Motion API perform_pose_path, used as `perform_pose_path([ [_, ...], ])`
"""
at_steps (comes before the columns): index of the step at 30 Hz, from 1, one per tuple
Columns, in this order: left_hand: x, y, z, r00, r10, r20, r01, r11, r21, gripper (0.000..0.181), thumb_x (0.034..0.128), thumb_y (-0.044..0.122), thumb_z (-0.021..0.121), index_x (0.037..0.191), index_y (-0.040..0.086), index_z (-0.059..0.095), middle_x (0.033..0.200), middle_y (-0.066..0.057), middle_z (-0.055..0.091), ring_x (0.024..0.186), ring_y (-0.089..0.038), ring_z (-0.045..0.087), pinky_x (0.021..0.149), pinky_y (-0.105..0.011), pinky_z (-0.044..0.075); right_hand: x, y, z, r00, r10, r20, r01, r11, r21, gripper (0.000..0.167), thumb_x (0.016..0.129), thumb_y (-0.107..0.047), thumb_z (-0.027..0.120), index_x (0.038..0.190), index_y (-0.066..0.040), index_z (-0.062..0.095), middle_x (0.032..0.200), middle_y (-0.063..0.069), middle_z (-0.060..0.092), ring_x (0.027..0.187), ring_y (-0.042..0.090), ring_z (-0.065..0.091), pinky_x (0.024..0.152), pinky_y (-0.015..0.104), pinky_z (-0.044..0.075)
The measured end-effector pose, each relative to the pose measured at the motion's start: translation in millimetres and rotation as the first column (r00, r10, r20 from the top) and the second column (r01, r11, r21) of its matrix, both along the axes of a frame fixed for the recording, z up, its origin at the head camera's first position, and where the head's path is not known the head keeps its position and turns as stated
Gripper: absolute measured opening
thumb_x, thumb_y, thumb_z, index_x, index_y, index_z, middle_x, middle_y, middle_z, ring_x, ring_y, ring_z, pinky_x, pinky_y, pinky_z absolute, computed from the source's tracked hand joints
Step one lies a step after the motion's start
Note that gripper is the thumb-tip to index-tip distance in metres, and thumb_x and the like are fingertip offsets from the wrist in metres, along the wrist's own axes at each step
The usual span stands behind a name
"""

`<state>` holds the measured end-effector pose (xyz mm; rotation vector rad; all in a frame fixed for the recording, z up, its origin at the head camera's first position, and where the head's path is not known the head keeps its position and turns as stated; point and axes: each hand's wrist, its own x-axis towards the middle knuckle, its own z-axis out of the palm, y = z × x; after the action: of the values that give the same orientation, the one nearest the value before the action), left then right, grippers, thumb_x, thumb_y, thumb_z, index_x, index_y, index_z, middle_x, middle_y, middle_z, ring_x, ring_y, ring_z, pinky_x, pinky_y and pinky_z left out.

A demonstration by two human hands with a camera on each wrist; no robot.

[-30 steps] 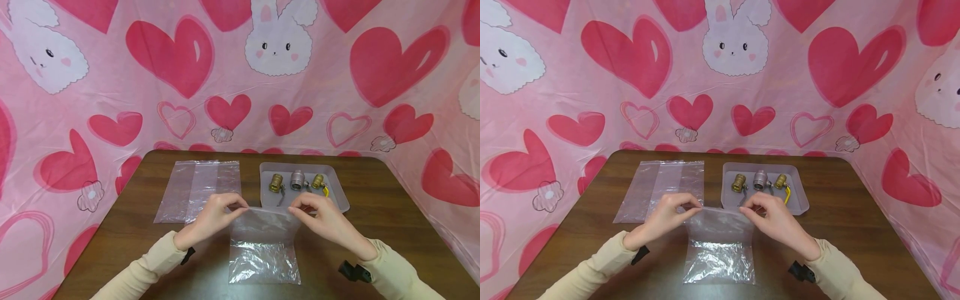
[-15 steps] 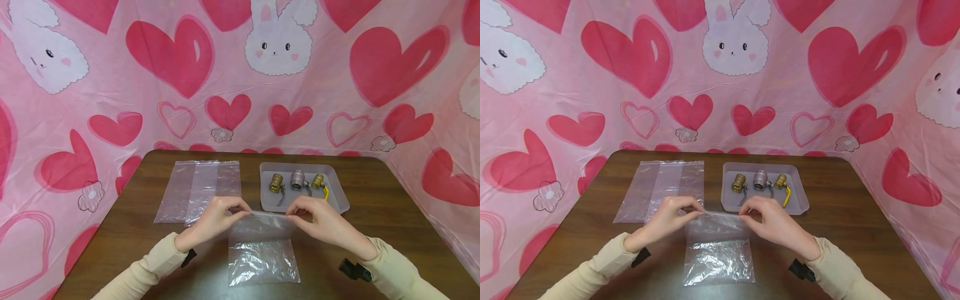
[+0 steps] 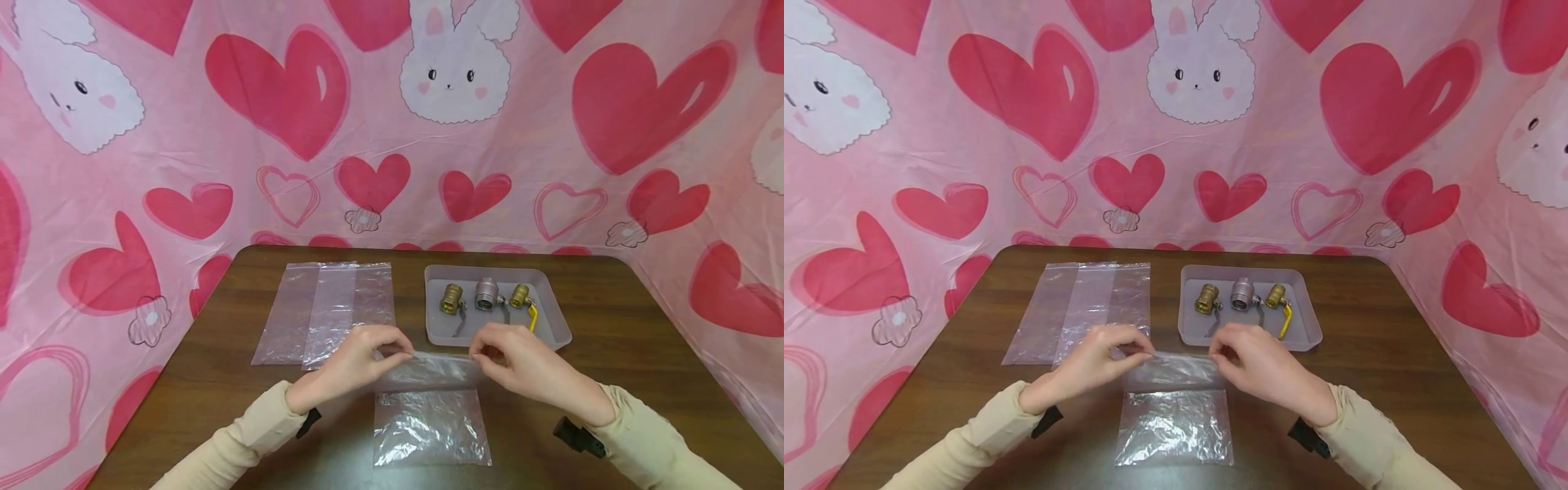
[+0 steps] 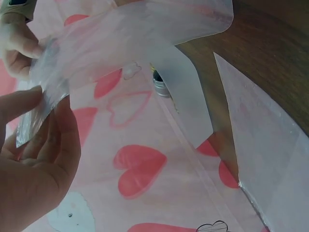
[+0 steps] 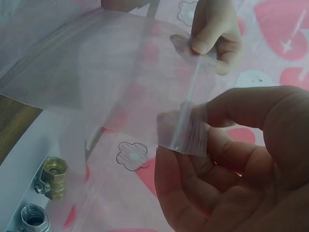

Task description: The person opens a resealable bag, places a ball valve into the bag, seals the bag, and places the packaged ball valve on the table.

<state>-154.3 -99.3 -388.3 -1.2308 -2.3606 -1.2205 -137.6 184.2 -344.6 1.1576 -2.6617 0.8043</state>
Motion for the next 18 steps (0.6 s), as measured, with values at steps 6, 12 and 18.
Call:
perform_pose_path([
  [6,0.7,-0.3,-0.3,0.998,-0.036,-0.046,0.033,0.998,-0.062,0.010,0.0869,0.005,0.073,0.096,0.008,0.071,0.090,-0.003,0.074,0.081,-0.008,0.070,0.075,-0.011,0.054,-0.3,-0.6,-0.7,1.000,0.000,0.031,0.000,1.000,0.009,0.018,0.082,0.000,0.070,0.082,-0.017,0.064,0.077,-0.012,0.061,0.071,-0.005,0.050,0.061,0.018,0.049],
  [12,-0.3,0.1,0.1,0.992,-0.109,-0.071,0.100,0.988,-0.116,0.020,0.0892,0.002,0.069,0.109,0.004,0.067,0.103,-0.008,0.074,0.088,-0.011,0.073,0.078,-0.009,0.053,0.0,-1.8,0.1,0.999,0.018,0.043,-0.018,1.000,0.007,0.017,0.082,0.002,0.069,0.082,-0.014,0.064,0.076,-0.012,0.059,0.070,-0.006,0.049,0.059,0.016,0.047],
  [18,-0.2,1.0,0.5,0.981,-0.127,-0.147,0.107,0.984,-0.142,0.021,0.0891,0.010,0.073,0.109,0.007,0.066,0.102,-0.004,0.074,0.087,-0.008,0.072,0.079,-0.009,0.053,-0.6,-2.6,0.5,0.999,0.038,0.038,-0.038,0.999,0.009,0.020,0.081,0.005,0.068,0.083,-0.014,0.063,0.077,-0.011,0.060,0.070,-0.006,0.049,0.059,0.016,0.048],
])
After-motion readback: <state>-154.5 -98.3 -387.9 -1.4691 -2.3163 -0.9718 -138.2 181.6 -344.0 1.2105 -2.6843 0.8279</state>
